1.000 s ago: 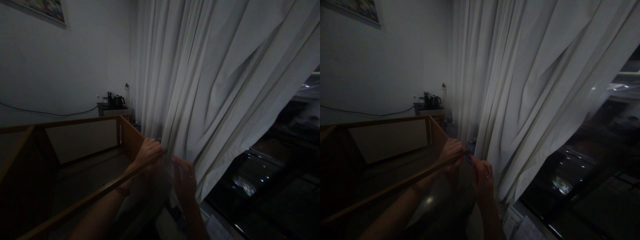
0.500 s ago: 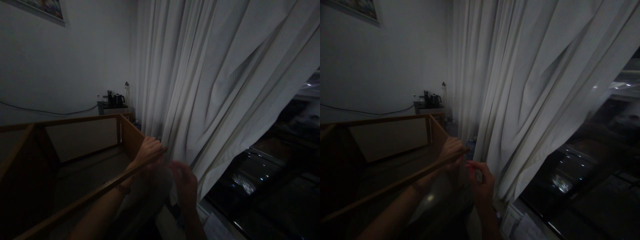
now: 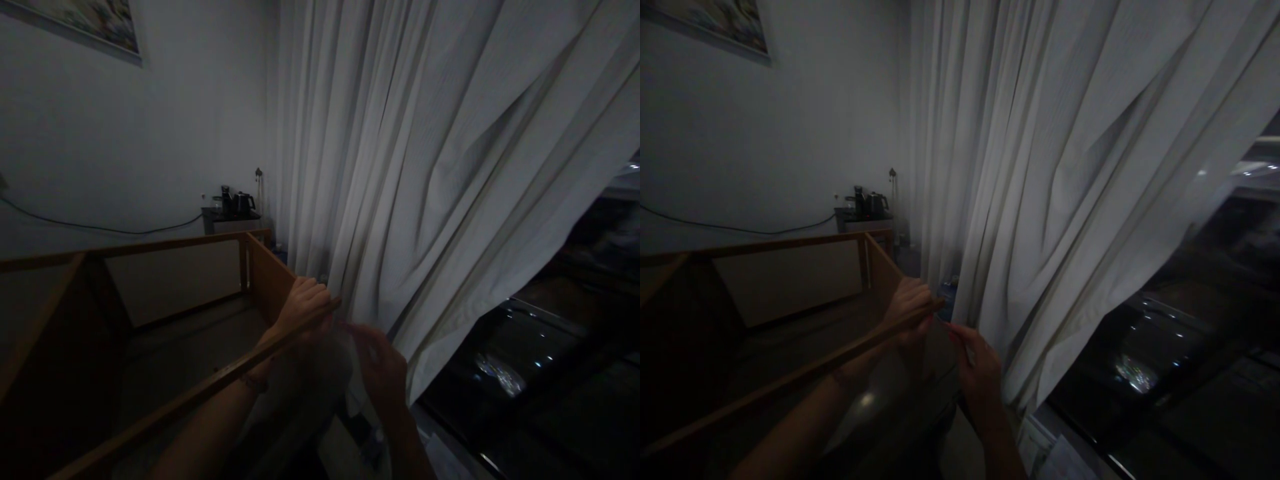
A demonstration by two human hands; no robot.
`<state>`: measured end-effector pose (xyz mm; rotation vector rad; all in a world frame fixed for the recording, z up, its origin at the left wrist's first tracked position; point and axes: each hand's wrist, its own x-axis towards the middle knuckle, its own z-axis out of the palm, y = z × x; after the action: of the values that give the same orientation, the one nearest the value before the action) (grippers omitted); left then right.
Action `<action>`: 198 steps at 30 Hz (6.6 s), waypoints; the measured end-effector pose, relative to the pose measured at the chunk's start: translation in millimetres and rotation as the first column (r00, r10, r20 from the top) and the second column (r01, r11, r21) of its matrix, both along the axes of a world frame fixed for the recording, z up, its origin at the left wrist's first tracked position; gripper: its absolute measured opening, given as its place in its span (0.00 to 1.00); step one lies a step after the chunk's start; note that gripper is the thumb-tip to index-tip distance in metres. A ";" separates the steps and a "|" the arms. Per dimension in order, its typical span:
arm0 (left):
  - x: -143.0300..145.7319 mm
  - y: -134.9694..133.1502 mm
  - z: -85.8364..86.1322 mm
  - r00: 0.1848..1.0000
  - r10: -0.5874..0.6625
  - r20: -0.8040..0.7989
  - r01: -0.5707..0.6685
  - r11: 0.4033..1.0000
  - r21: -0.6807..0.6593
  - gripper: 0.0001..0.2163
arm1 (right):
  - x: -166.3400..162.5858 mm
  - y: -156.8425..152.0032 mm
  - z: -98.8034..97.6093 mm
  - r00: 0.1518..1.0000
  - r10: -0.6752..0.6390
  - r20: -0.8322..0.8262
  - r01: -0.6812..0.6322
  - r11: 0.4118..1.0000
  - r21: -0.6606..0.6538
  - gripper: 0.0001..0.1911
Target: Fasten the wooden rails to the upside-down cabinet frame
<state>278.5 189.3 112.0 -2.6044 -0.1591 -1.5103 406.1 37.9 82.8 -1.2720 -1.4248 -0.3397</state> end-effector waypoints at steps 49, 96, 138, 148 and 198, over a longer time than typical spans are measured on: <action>-0.8 -2.2 1.5 1.000 -0.004 0.015 0.004 1.000 0.016 0.07 | -10.9 -4.9 -4.7 0.980 0.148 -0.131 -0.139 0.987 0.078 0.05; -1.2 -1.6 -0.1 1.000 -0.006 -0.009 0.006 1.000 -0.020 0.07 | -17.6 3.8 -4.7 0.970 -0.041 -0.239 0.064 0.994 0.088 0.15; -0.7 -1.1 -0.6 1.000 -0.014 0.027 0.013 1.000 0.022 0.09 | 23.5 -7.3 8.3 0.845 -0.074 0.530 -0.060 0.971 0.232 0.29; -0.6 -2.5 0.7 1.000 -0.002 0.029 0.001 1.000 0.023 0.08 | 21.0 -6.5 11.5 0.857 -0.024 0.515 -0.078 0.982 0.175 0.12; -0.7 -0.5 -4.6 0.998 -0.023 0.051 0.032 0.979 -0.201 0.09 | -10.1 11.3 -5.2 0.931 0.168 -0.325 -0.160 0.986 0.050 0.11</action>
<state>277.8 188.8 107.4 -2.7351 -0.2977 -1.6482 396.0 49.2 77.6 -1.1215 -1.2260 -0.0262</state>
